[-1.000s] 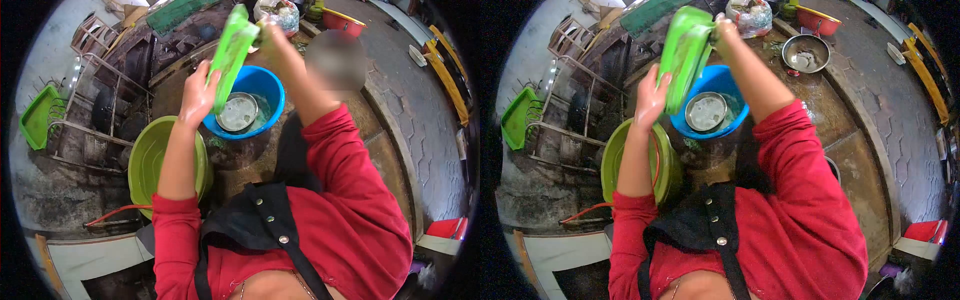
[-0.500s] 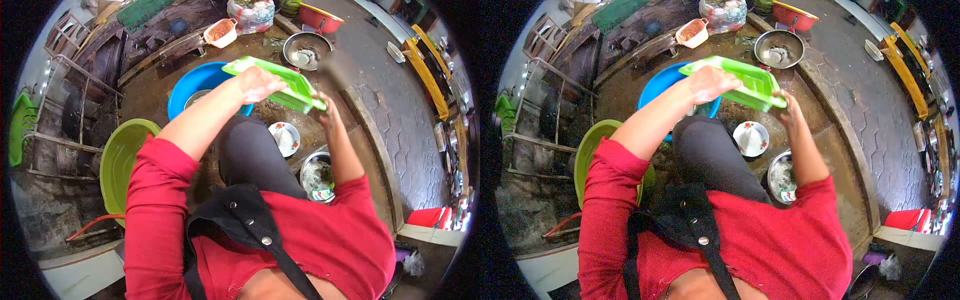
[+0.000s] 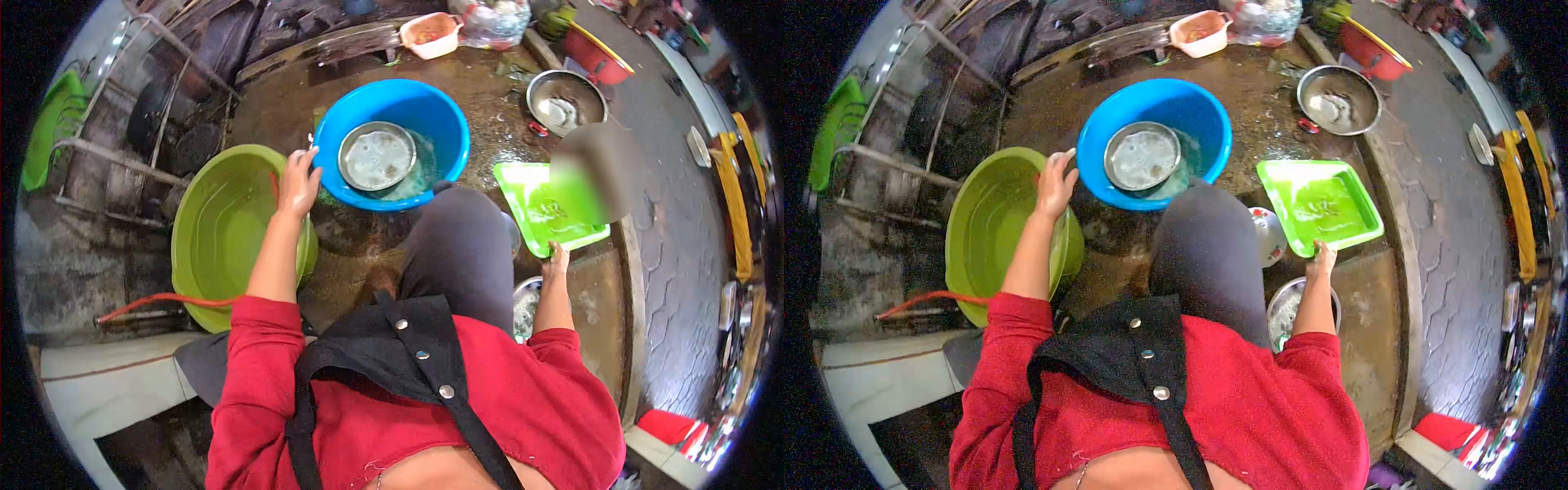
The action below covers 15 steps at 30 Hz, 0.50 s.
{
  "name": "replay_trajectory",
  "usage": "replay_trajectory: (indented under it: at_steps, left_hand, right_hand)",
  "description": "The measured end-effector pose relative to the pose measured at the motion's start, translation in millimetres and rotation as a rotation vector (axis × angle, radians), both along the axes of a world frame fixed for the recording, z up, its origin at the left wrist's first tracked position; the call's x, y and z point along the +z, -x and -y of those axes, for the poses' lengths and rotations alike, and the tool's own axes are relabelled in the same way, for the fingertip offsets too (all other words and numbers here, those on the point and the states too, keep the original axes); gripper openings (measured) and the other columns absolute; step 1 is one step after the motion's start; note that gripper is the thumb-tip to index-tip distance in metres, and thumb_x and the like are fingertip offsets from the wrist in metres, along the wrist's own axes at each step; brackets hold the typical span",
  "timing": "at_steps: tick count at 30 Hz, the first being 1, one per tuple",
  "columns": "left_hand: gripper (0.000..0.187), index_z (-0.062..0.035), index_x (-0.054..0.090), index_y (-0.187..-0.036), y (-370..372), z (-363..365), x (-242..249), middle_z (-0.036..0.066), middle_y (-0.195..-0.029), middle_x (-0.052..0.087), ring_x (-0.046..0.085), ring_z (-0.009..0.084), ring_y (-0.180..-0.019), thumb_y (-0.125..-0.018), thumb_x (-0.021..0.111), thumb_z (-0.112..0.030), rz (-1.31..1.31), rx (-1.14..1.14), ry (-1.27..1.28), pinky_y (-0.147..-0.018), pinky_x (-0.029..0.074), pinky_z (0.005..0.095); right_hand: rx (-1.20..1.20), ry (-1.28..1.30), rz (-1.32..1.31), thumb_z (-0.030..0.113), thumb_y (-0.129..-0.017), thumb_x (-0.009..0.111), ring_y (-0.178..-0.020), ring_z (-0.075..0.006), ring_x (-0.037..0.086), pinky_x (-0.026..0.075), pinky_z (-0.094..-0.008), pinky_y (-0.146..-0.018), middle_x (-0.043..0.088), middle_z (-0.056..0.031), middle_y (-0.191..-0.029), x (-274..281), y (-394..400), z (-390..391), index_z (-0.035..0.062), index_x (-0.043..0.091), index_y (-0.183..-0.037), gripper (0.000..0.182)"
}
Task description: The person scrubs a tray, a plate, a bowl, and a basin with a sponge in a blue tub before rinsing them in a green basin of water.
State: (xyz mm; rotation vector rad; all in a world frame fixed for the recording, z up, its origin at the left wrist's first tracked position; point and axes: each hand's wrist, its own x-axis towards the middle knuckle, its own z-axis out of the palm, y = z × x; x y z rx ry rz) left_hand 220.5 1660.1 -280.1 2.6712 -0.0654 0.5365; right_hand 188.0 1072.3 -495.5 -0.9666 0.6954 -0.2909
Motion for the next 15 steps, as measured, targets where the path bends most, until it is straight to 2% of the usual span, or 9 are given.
replay_trajectory:
  at_steps: [1,2,3,4,6,7,11,15]
  left_hand:
    - [0.036,-0.0069,0.053,-0.113,14.7,-13.4,-10.5,0.018,-0.108,0.051,0.048,0.0336,-0.101,-0.078,0.056,-0.015,0.037,0.094,0.024,-0.088,0.038,0.0396]
    - [0.035,-0.0050,0.054,-0.111,27.5,-28.5,-22.4,0.018,-0.109,0.051,0.049,0.0332,-0.101,-0.078,0.055,-0.015,0.076,0.189,0.046,-0.087,0.039,0.0391]
    - [0.033,-0.0017,0.054,-0.110,38.9,-47.3,-43.0,0.019,-0.107,0.051,0.049,0.0321,-0.100,-0.080,0.053,-0.016,0.079,0.325,0.139,-0.087,0.039,0.0385]
    - [0.033,-0.0017,0.054,-0.110,51.7,-64.2,-60.2,0.019,-0.107,0.051,0.049,0.0321,-0.100,-0.080,0.053,-0.016,0.076,0.364,0.133,-0.087,0.039,0.0385]
    - [0.033,-0.0006,0.054,-0.110,75.0,-94.3,-84.5,0.019,-0.105,0.052,0.051,0.0309,-0.098,-0.082,0.051,-0.019,0.087,0.703,0.468,-0.086,0.040,0.0374]
    - [0.033,-0.0006,0.054,-0.110,84.0,-107.9,-90.1,0.019,-0.105,0.052,0.051,0.0309,-0.098,-0.082,0.051,-0.019,0.093,0.729,0.463,-0.086,0.040,0.0374]
    - [0.035,0.0018,0.047,-0.114,93.5,-143.8,-117.1,0.021,-0.111,0.049,0.047,0.0306,-0.104,-0.086,0.046,-0.019,0.148,0.787,-0.715,-0.090,0.038,0.0384]
    - [0.037,0.0041,0.040,-0.118,60.0,-169.5,-153.8,0.023,-0.116,0.046,0.044,0.0303,-0.110,-0.089,0.040,-0.019,0.165,0.592,-1.851,-0.094,0.037,0.0394]
  right_hand:
    - [0.024,0.031,-0.014,0.003,-0.073,0.058,-0.072,-0.0272,0.058,0.051,-0.0433,-0.063,0.057,-0.0095,-0.084,-15.1,-1.3,0.5,0.0048,0.050,-0.102,0.030]
    - [0.077,0.039,-0.143,0.004,-0.073,0.060,-0.068,-0.0277,0.058,0.051,-0.0437,-0.062,0.058,-0.0091,-0.084,-21.8,1.3,2.5,0.0068,0.051,-0.103,0.031]
    - [0.142,0.047,-0.225,0.006,-0.074,0.062,-0.072,-0.0263,0.057,0.050,-0.0422,-0.061,0.057,-0.0083,-0.088,-18.7,3.6,-1.2,0.0082,0.049,-0.106,0.034]
    - [0.213,0.057,-0.309,0.008,-0.074,0.063,-0.076,-0.0249,0.057,0.049,-0.0408,-0.060,0.056,-0.0074,-0.092,-11.5,5.2,-6.5,0.0095,0.048,-0.109,0.038]
    - [0.274,0.044,-0.489,0.016,-0.075,0.065,-0.078,-0.0241,0.057,0.049,-0.0394,-0.065,0.058,-0.0082,-0.090,1.4,2.9,-21.1,0.0085,0.050,-0.105,0.034]
    - [0.301,0.047,-0.491,0.016,-0.075,0.065,-0.078,-0.0241,0.057,0.049,-0.0394,-0.065,0.058,-0.0082,-0.090,9.1,-13.0,-23.6,0.0085,0.050,-0.105,0.034]
    - [0.717,0.399,-0.310,0.017,-0.075,0.065,-0.079,-0.0239,0.057,0.049,-0.0383,-0.067,0.059,-0.0089,-0.090,24.3,-64.9,-67.2,0.0080,0.050,-0.105,0.035]
    - [1.050,0.769,-0.131,0.018,-0.074,0.065,-0.079,-0.0238,0.058,0.048,-0.0371,-0.069,0.059,-0.0095,-0.090,55.6,-113.9,-107.4,0.0075,0.050,-0.105,0.036]
